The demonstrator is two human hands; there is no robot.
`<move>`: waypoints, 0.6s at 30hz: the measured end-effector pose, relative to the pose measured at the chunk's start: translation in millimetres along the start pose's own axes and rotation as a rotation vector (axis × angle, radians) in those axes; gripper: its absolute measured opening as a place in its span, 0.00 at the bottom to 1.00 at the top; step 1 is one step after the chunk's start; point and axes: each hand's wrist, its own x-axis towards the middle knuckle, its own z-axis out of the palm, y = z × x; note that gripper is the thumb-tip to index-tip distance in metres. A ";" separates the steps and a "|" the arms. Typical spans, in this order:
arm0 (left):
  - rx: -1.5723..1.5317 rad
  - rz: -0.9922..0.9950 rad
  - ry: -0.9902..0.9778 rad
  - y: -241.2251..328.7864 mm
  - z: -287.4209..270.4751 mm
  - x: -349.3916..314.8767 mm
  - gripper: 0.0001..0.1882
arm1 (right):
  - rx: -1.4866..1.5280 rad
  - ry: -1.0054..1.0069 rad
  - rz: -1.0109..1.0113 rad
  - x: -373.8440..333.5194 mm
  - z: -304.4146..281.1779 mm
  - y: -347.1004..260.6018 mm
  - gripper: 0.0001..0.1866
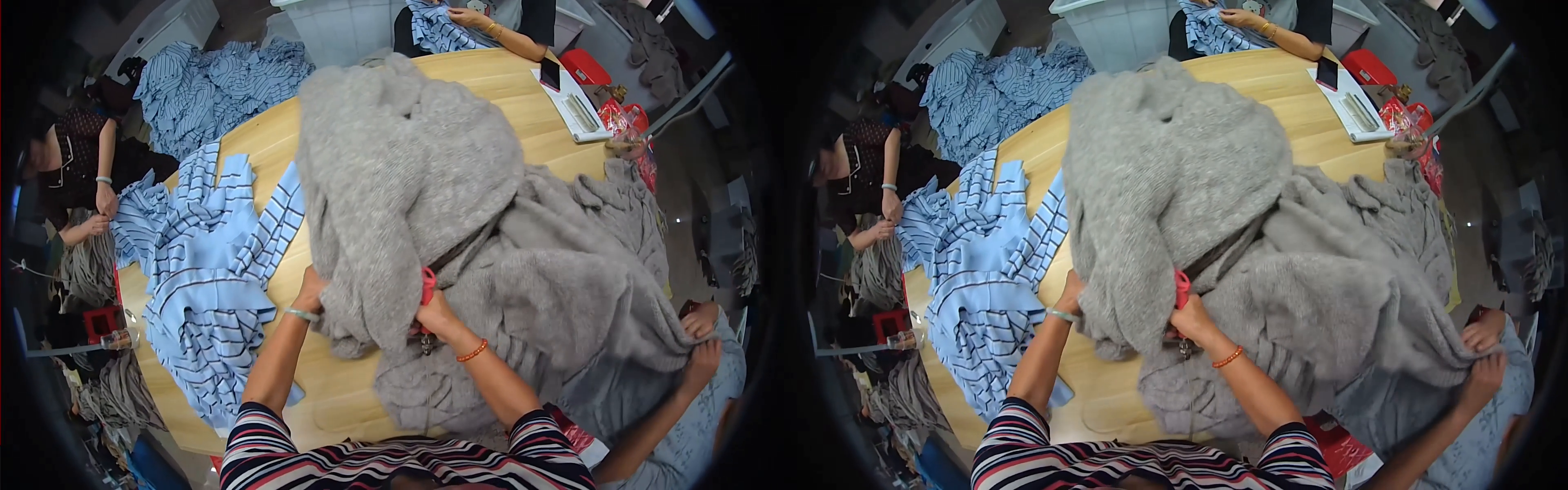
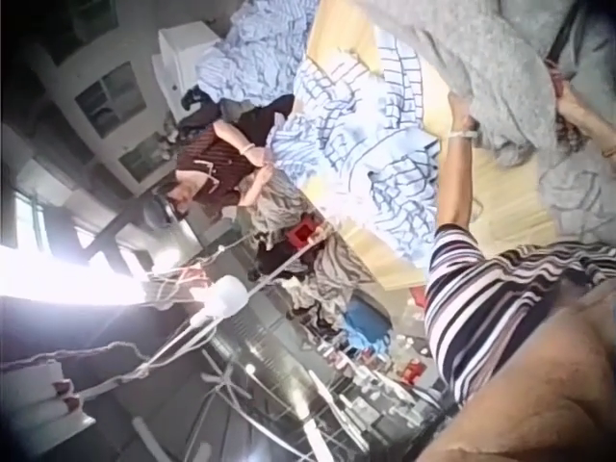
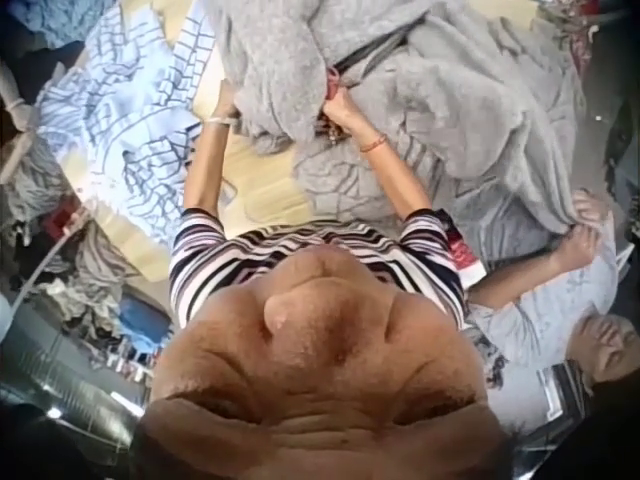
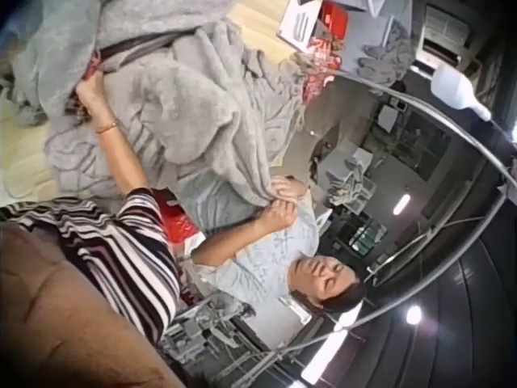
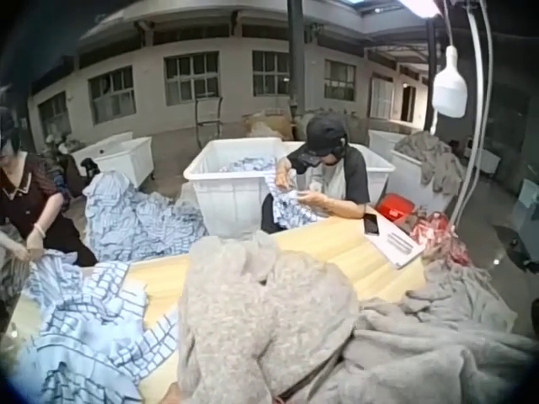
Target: Trim loose threads or tags from gray and blue clothing items using scissors.
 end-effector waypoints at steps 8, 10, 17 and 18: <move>-0.372 -0.057 0.022 -99.0 -32.7 -143.9 0.29 | -0.211 -0.171 -0.173 -101.3 46.4 60.0 0.30; -0.295 -0.065 0.012 -117.1 -33.2 -169.1 0.28 | -0.296 -0.149 -0.366 -117.0 46.8 99.5 0.31; -0.086 0.018 0.003 -164.5 -39.5 -218.9 0.23 | -0.152 -0.218 0.150 -179.0 70.5 134.4 0.32; -0.107 0.029 0.035 -172.0 -39.8 -219.1 0.24 | -0.193 -0.246 0.157 -178.4 72.4 137.3 0.33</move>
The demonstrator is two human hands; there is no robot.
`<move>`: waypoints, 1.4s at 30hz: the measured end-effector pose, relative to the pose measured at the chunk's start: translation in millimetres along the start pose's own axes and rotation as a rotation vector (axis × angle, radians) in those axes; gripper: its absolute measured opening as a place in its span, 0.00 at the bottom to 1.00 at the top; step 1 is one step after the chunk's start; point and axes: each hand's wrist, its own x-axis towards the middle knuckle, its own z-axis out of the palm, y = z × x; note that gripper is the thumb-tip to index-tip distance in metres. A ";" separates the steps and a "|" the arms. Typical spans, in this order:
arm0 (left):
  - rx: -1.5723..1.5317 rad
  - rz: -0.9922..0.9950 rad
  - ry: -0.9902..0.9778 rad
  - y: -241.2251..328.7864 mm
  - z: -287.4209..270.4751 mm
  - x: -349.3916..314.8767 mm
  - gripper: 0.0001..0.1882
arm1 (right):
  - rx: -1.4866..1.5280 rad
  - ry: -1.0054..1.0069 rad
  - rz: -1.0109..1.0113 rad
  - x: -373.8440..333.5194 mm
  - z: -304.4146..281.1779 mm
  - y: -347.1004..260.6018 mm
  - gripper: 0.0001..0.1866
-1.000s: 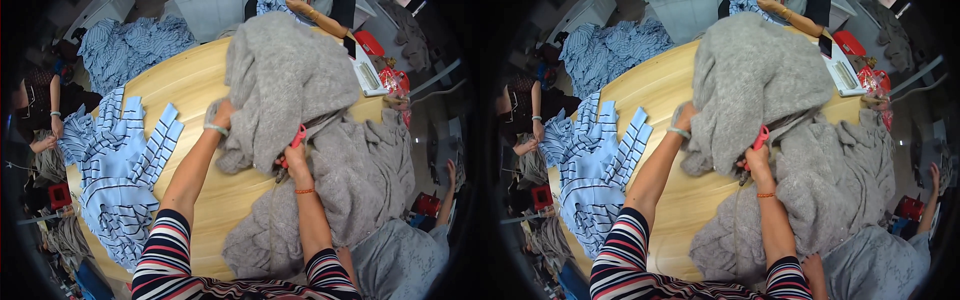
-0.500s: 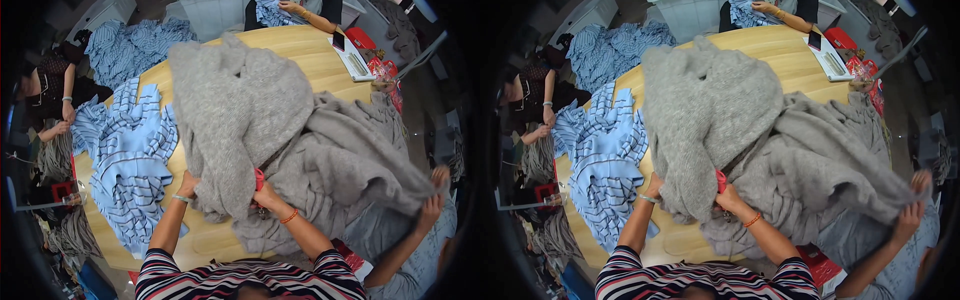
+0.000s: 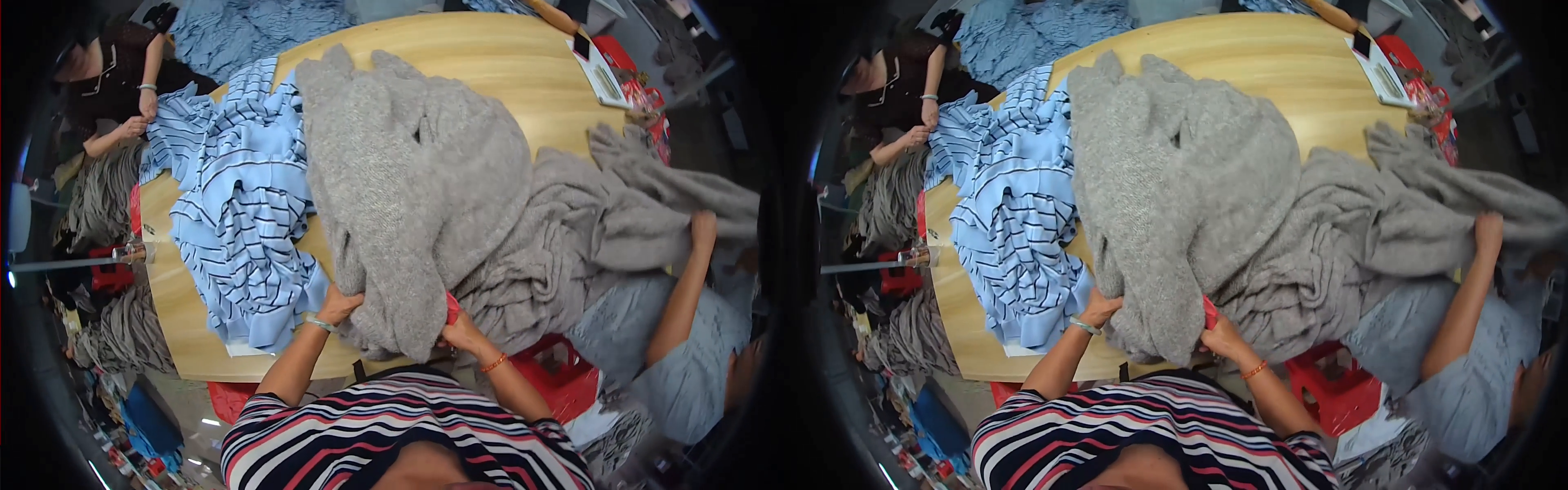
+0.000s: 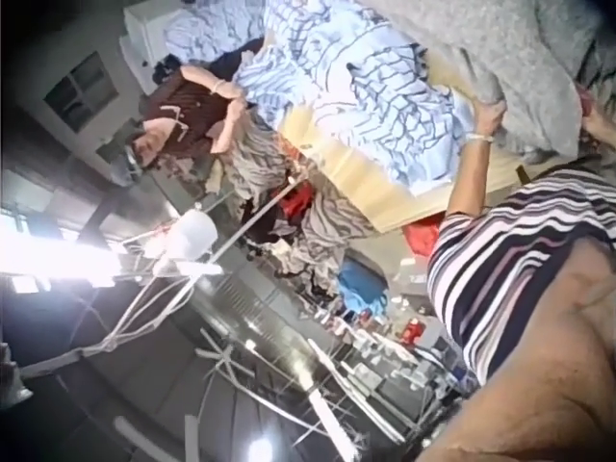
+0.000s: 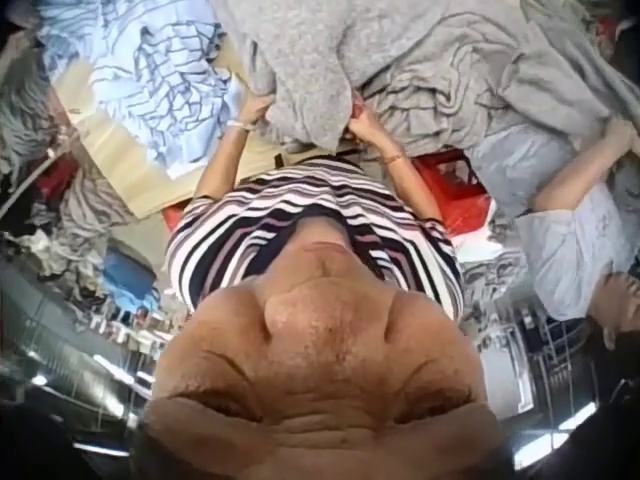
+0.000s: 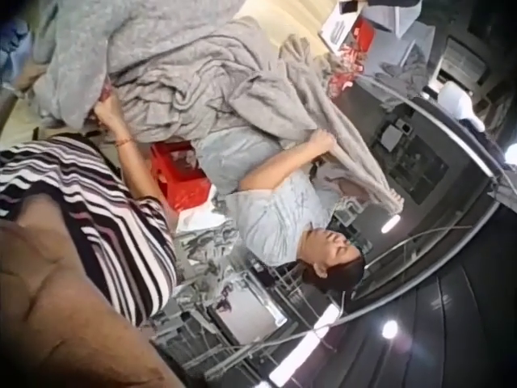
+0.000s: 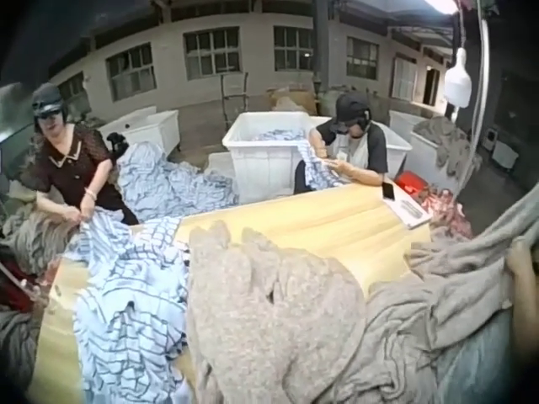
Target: Trim loose threads or tags from gray and blue clothing items using scissors.
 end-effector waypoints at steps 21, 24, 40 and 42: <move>1.040 0.686 0.003 163.1 180.8 -37.8 0.39 | 0.403 0.418 -0.049 -1.9 -91.6 3.0 0.17; 1.273 0.598 0.166 139.7 177.0 -0.4 0.39 | 0.423 0.287 0.048 6.7 -142.8 14.6 0.14; 0.270 0.458 0.529 176.7 -20.9 -31.3 0.26 | 0.197 0.512 -0.133 32.6 -243.8 -27.1 0.14; 0.341 0.413 0.558 154.1 -40.4 -46.3 0.25 | 0.052 0.509 -0.132 15.0 -219.4 -24.3 0.15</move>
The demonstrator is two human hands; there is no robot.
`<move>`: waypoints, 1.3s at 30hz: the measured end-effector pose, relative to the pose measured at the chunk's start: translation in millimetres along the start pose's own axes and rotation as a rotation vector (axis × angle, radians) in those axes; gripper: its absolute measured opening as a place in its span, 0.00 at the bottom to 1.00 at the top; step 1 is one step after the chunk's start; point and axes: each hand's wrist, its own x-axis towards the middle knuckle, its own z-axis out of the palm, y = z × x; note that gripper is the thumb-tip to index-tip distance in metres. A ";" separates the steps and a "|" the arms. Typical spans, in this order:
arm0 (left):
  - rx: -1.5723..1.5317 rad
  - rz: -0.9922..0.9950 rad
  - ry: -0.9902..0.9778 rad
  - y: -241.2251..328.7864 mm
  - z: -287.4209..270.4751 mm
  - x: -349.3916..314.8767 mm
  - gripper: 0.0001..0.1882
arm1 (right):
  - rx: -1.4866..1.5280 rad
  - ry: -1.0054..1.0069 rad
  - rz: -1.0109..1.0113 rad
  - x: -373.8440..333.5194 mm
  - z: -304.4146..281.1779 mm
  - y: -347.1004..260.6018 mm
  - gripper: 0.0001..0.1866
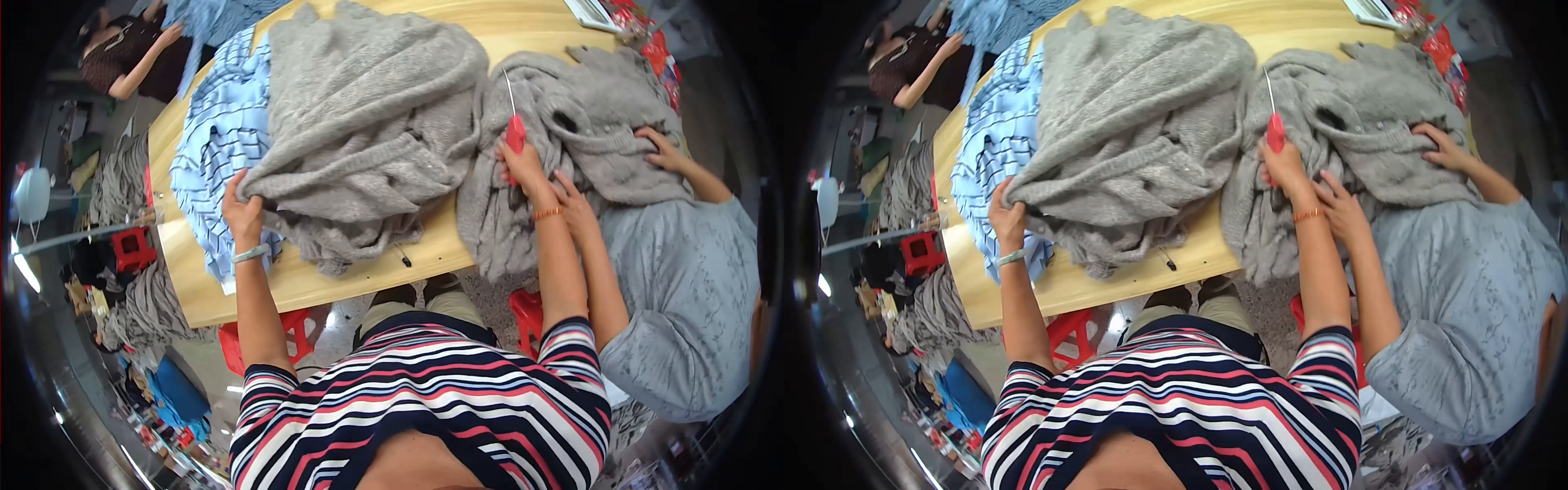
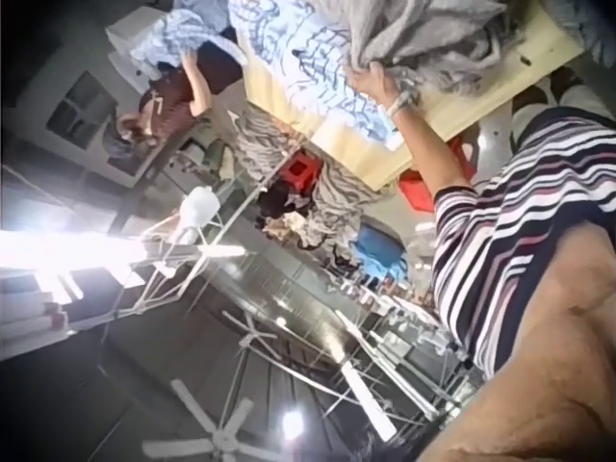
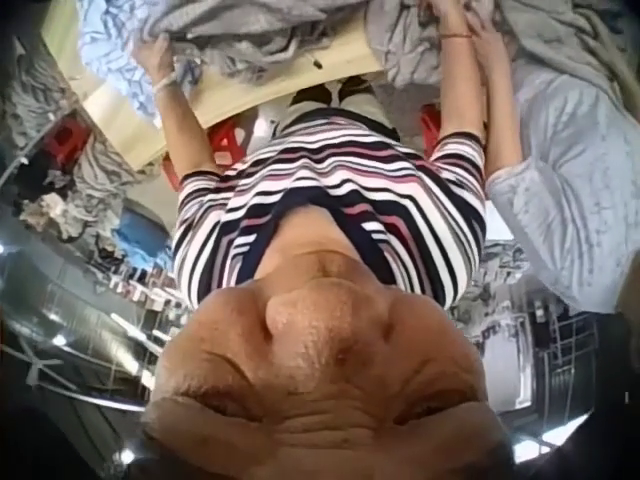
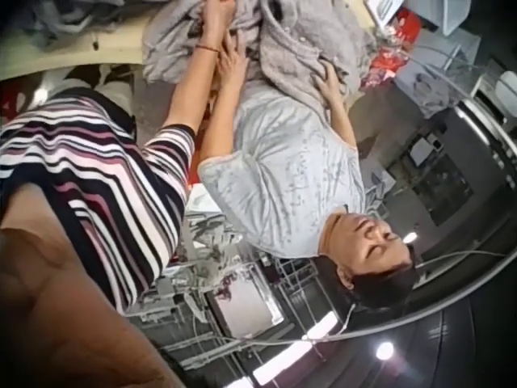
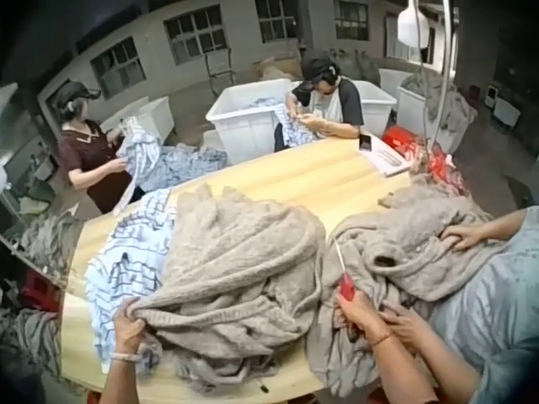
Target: Trim loose threads or tags from gray and blue clothing items using scissors.
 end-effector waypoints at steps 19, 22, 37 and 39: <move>0.055 0.156 -0.420 90.6 86.7 39.5 0.09 | -0.386 -0.061 -0.467 -159.5 39.2 -30.6 0.12; -0.464 0.066 -0.366 115.1 70.8 116.2 0.08 | -0.530 -0.041 -0.371 -167.6 31.5 -34.3 0.15; 0.421 0.654 -0.325 56.2 70.5 27.5 0.18 | -0.600 -0.004 -0.367 -193.8 68.9 -43.6 0.15; 0.549 0.686 -0.493 41.2 59.8 20.9 0.16 | -0.633 0.014 -0.410 -196.5 78.2 -55.8 0.15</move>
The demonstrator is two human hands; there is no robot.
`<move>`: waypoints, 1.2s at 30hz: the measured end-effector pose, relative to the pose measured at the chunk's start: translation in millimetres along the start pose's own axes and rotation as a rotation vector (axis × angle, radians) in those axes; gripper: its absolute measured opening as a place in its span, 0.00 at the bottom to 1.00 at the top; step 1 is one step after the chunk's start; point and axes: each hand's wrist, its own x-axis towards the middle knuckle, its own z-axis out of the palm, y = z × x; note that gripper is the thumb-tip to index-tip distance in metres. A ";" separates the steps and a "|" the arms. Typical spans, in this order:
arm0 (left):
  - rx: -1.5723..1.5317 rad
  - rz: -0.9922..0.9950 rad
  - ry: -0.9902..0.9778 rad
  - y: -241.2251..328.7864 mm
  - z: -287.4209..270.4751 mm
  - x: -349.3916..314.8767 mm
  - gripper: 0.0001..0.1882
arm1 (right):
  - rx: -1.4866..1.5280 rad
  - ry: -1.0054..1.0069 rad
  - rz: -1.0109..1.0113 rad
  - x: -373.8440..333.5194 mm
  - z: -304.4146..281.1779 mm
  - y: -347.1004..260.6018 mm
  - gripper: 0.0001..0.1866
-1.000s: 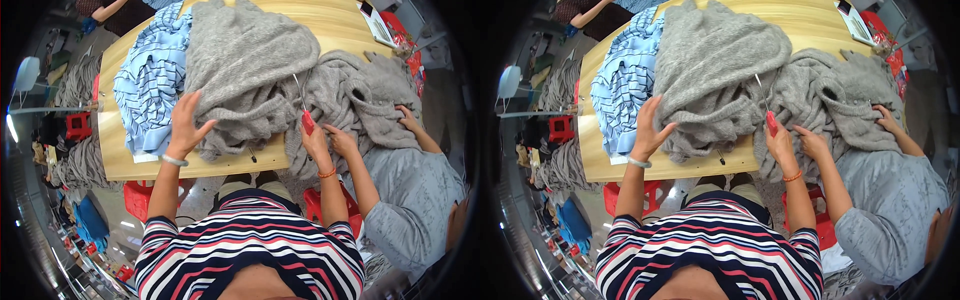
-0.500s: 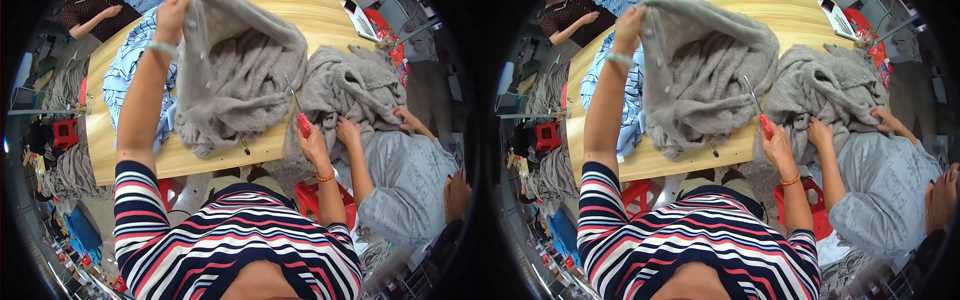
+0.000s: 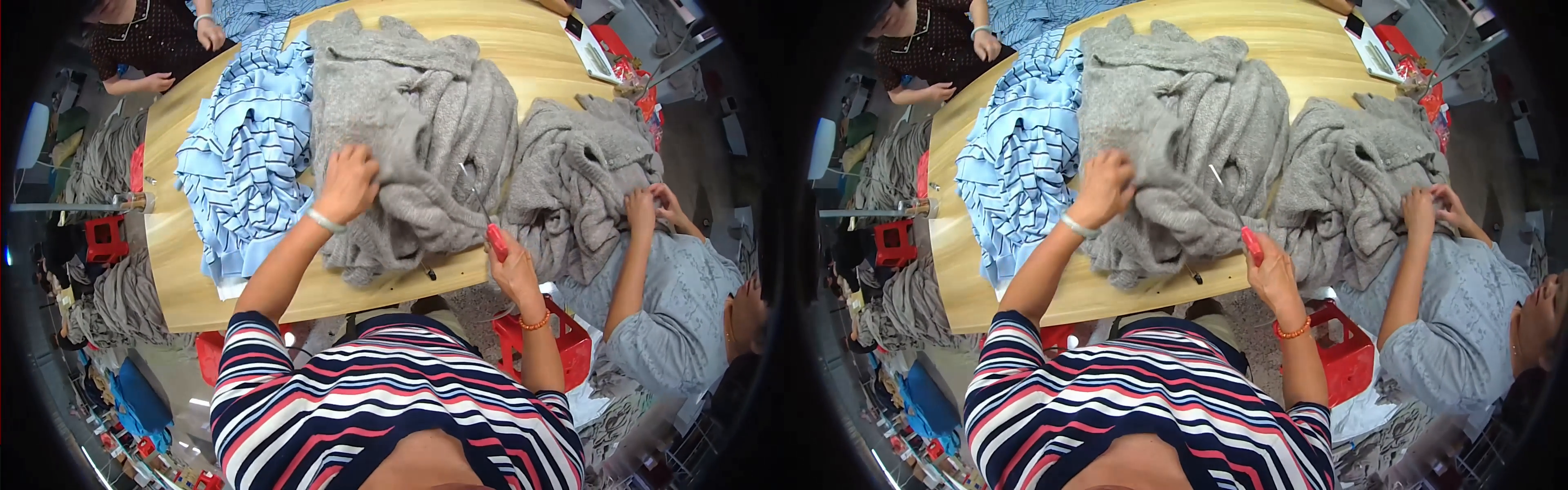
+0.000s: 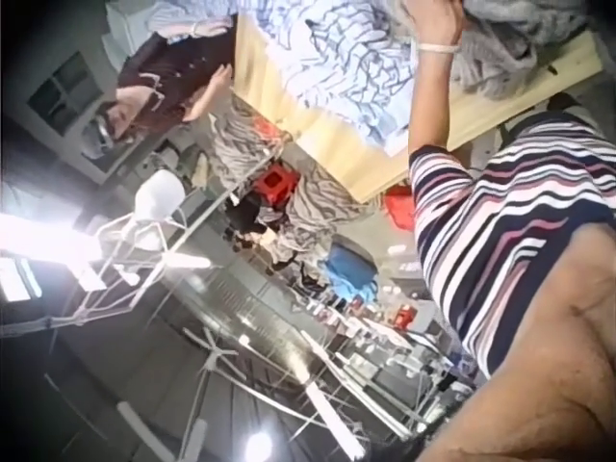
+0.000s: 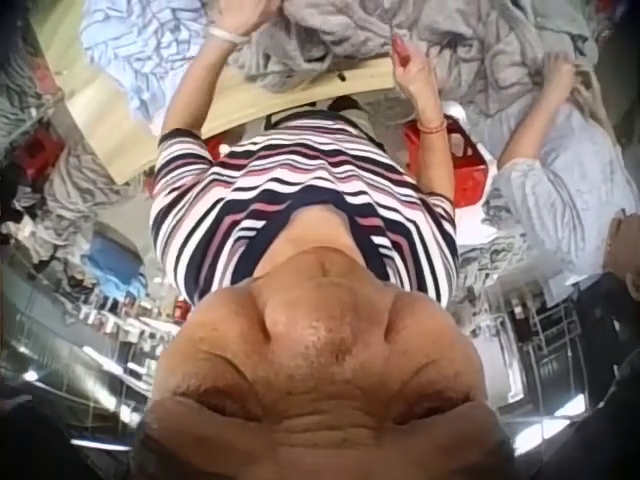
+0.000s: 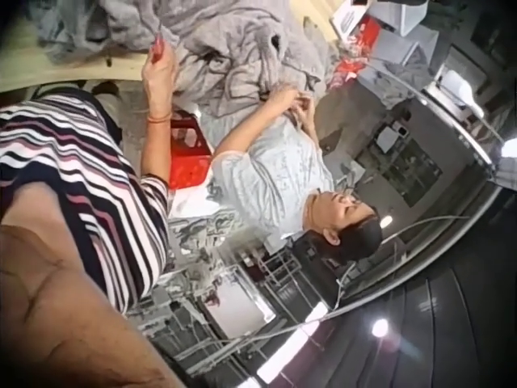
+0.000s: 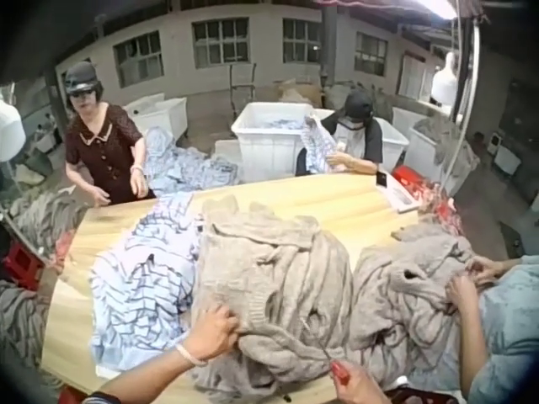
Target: Trim loose threads or tags from gray and blue clothing items using scissors.
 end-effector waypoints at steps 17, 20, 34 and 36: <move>-0.096 -0.227 0.445 -3.0 5.1 62.2 0.17 | -0.088 -0.154 -0.071 30.5 3.0 -58.3 0.07; -0.868 -0.464 0.248 -41.2 32.5 34.1 0.16 | -0.076 -0.141 -0.082 35.0 1.4 -57.4 0.07; -0.126 -0.347 0.519 -49.7 31.6 40.2 0.25 | -0.116 -0.235 -0.211 41.6 9.4 -63.3 0.07; -0.310 -0.368 0.350 -57.5 57.6 37.8 0.28 | -0.117 -0.261 -0.199 45.1 9.0 -67.5 0.08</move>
